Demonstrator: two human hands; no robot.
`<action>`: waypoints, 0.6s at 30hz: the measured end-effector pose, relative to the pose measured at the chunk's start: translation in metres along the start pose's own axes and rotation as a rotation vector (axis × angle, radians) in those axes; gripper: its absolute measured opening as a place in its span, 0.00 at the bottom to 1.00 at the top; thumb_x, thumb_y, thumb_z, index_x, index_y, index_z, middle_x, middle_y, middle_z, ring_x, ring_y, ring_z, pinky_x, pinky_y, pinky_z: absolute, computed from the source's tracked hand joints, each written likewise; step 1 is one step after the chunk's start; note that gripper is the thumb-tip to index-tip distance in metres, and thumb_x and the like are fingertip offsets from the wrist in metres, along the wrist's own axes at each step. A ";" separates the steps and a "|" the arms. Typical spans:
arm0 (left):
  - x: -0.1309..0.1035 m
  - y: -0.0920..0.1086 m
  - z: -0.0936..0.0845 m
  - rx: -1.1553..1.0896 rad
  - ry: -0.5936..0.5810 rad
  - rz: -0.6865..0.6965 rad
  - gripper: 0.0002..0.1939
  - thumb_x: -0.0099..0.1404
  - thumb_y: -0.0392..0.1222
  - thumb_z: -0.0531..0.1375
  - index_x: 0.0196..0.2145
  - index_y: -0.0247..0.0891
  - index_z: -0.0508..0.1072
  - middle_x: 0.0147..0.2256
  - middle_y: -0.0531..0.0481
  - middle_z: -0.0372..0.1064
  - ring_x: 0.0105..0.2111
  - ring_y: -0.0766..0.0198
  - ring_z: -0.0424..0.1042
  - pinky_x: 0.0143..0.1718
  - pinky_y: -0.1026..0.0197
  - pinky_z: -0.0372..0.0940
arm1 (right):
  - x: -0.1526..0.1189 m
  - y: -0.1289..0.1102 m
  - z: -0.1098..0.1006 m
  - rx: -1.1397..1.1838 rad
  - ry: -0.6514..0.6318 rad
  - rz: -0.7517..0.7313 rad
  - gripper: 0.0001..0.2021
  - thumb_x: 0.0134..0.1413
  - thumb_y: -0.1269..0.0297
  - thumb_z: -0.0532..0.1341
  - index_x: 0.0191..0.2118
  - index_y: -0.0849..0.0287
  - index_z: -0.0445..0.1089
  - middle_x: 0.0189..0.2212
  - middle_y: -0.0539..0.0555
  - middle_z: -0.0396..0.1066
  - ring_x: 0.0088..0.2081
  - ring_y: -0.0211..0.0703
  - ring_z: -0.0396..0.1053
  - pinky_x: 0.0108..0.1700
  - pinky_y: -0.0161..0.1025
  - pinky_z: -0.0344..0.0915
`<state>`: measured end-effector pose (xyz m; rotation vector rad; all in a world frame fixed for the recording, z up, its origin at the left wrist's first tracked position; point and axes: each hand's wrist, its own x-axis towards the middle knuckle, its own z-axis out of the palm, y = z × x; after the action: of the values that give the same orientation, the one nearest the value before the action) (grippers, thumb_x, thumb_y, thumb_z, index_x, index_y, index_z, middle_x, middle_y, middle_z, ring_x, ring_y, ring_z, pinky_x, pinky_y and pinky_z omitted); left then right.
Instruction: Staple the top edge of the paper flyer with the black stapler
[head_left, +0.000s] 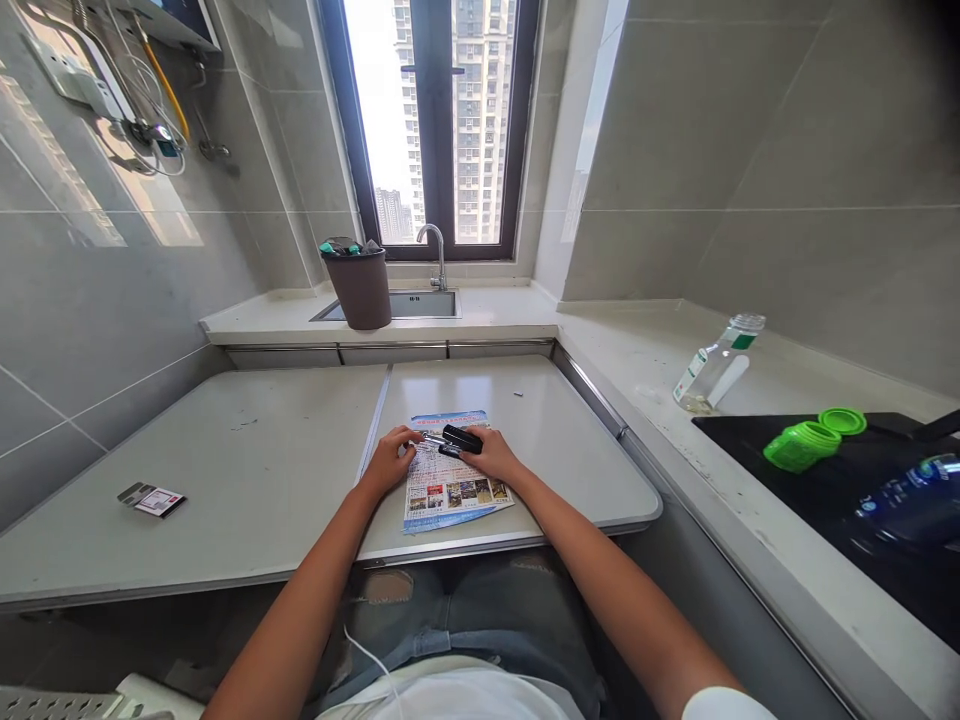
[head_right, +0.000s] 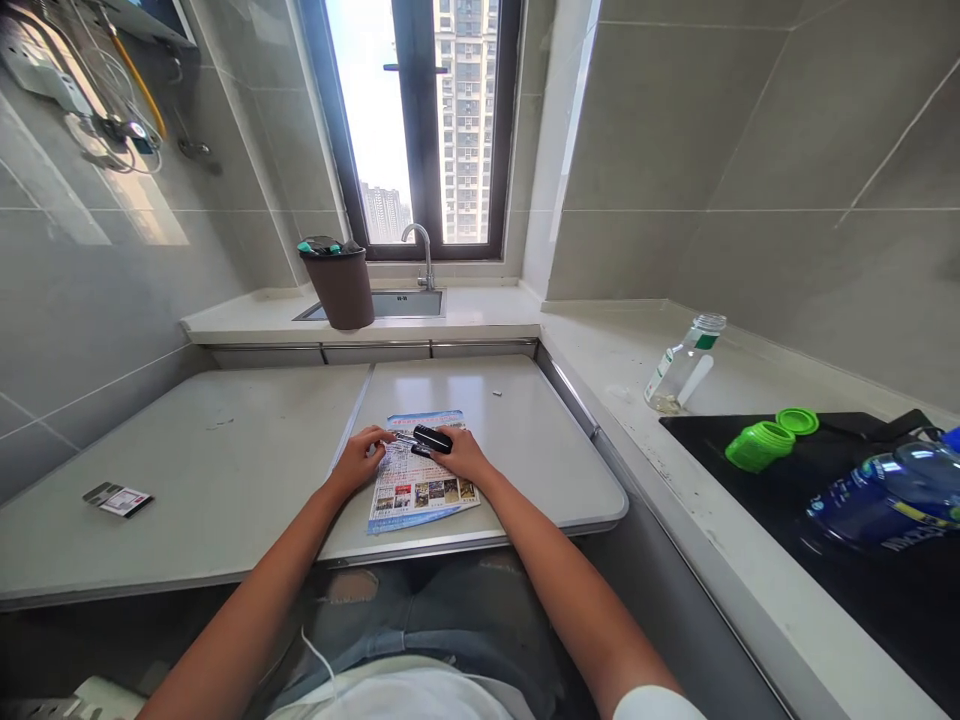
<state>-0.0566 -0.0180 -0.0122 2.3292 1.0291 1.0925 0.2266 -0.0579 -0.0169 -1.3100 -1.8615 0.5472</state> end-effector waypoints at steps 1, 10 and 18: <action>0.000 0.000 0.000 -0.016 -0.004 0.017 0.13 0.71 0.36 0.58 0.44 0.42 0.83 0.44 0.46 0.80 0.41 0.56 0.77 0.47 0.53 0.71 | 0.000 0.000 0.000 0.000 0.000 -0.002 0.16 0.53 0.67 0.73 0.49 0.55 0.81 0.43 0.52 0.84 0.44 0.51 0.80 0.49 0.43 0.72; 0.004 0.000 0.013 -0.023 0.058 -0.057 0.09 0.72 0.40 0.67 0.48 0.44 0.85 0.46 0.46 0.83 0.43 0.53 0.79 0.49 0.50 0.73 | -0.001 0.000 -0.002 0.032 -0.020 -0.018 0.17 0.52 0.69 0.72 0.50 0.55 0.82 0.43 0.52 0.84 0.45 0.51 0.80 0.50 0.43 0.71; 0.010 -0.001 0.022 0.151 -0.092 -0.034 0.07 0.72 0.35 0.65 0.44 0.43 0.83 0.49 0.44 0.77 0.52 0.47 0.72 0.60 0.43 0.66 | -0.001 0.001 -0.002 0.060 -0.039 -0.019 0.17 0.51 0.68 0.73 0.49 0.56 0.81 0.43 0.52 0.84 0.45 0.49 0.79 0.52 0.43 0.70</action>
<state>-0.0354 -0.0100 -0.0218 2.4450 1.1480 0.9139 0.2294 -0.0581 -0.0167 -1.2490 -1.8730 0.6178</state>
